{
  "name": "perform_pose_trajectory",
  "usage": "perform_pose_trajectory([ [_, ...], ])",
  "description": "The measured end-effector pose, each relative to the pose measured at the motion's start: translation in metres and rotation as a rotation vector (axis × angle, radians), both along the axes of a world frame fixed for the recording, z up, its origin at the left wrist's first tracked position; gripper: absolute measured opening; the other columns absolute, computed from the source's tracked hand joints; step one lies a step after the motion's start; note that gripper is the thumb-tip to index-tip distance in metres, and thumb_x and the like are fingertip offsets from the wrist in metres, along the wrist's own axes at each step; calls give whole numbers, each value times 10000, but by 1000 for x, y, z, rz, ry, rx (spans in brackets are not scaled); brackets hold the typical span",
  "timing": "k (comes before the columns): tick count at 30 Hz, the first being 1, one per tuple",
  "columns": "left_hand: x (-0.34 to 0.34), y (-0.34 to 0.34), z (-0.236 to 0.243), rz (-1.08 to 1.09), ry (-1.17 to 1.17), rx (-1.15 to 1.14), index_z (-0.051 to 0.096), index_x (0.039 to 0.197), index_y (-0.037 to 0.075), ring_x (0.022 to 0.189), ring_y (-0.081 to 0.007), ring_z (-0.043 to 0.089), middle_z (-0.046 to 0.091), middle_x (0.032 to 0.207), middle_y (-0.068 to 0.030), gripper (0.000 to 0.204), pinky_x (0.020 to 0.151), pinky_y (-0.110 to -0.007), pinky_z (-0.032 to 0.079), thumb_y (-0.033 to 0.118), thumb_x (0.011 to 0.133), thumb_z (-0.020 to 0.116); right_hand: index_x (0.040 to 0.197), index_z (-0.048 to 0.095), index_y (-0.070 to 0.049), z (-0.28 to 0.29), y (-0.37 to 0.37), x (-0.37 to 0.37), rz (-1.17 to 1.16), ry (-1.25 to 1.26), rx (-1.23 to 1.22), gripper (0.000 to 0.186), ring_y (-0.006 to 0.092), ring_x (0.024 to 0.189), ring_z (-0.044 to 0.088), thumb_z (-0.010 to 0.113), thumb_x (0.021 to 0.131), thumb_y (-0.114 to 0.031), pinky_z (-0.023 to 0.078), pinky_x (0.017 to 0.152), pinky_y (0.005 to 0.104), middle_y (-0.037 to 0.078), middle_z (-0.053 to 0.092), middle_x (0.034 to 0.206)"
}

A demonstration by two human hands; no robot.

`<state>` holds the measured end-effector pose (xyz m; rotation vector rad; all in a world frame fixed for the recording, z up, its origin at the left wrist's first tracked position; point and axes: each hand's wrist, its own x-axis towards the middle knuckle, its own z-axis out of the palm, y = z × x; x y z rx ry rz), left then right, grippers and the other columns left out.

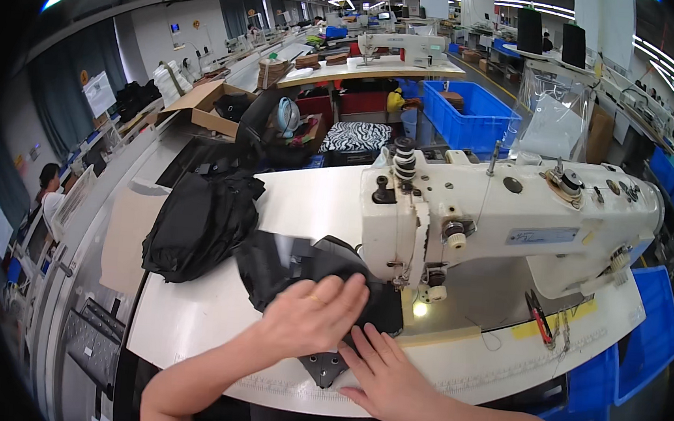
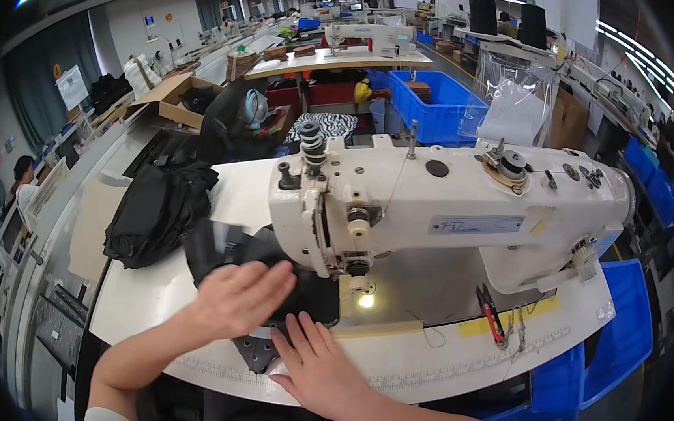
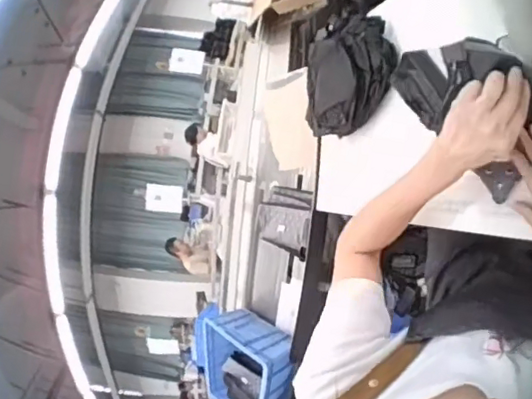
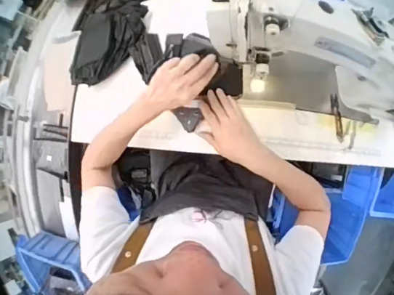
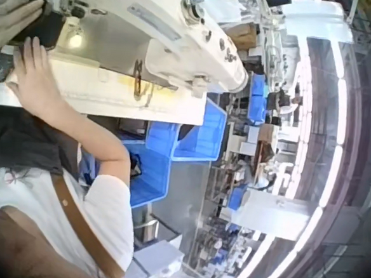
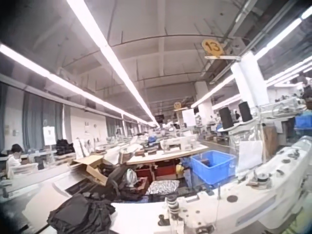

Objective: The person aligns fabric pieces by hand, feeds them through the sewing machine, and then rests their hands while watching a coworker deliver white materials.

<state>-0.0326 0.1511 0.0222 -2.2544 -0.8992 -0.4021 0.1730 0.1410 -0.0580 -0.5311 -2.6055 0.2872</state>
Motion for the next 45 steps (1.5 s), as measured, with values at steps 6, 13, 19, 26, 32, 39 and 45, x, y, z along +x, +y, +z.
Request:
perform_pose_trajectory([
  [6, 8, 26, -70, 26, -353, -376, 708, 1056, 106, 860, -180, 597, 691, 1095, 23, 492, 734, -300, 522, 82, 565, 728, 1293, 529, 31, -9, 30, 34, 217, 143, -202, 479, 378, 1273, 473, 569, 953, -304, 399, 1052, 455, 244, 513, 1335],
  [13, 9, 31, -66, 24, -412, -460, 720, 1055, 138, 826, -184, 608, 701, 1076, 35, 540, 720, -282, 552, 62, 522, 764, 1108, 648, 0, -2, 77, 50, 164, 58, 121, 322, 219, 1045, 578, 649, 810, -120, 503, 878, 323, 80, 628, 1124],
  [19, 24, 34, -61, 46, -360, -474, 725, 1010, 144, 859, -179, 639, 698, 1008, 39, 394, 719, -285, 542, 58, 626, 715, 1066, 667, 1, -9, 80, 50, 192, 143, 90, 305, 196, 985, 571, 650, 783, -112, 502, 859, 302, 55, 632, 1070],
  [26, 16, 40, -66, -39, -388, -529, 728, 1048, 134, 858, -173, 653, 668, 992, 32, 421, 690, -318, 528, 62, 634, 706, 1057, 665, 4, -7, 83, 51, 197, 137, 37, 288, 185, 969, 560, 642, 796, -115, 495, 841, 297, 49, 627, 1050],
  [32, 16, 35, -70, -45, -379, -543, 734, 1014, 139, 966, -191, 671, 694, 1080, 8, 310, 773, -337, 562, 87, 711, 699, 1073, 659, 0, -5, 83, 52, 202, 128, 72, 308, 179, 933, 550, 635, 788, -114, 489, 817, 288, 32, 609, 1024],
  [39, 17, 39, -71, -95, -351, -525, 734, 972, 89, 1005, -186, 662, 686, 1140, -27, 283, 817, -311, 558, 69, 695, 683, 1089, 656, -1, -7, 85, 50, 202, 137, 72, 346, 184, 895, 552, 648, 759, -106, 483, 783, 286, 39, 599, 994],
  [45, 16, 39, -72, -88, -327, -532, 747, 1056, 99, 830, -176, 648, 673, 991, -12, 363, 696, -291, 548, 54, 700, 688, 888, 665, -41, -3, 88, 51, -98, 49, 140, 204, 228, 864, 576, 710, 714, -137, 479, 753, 352, 74, 597, 905],
])
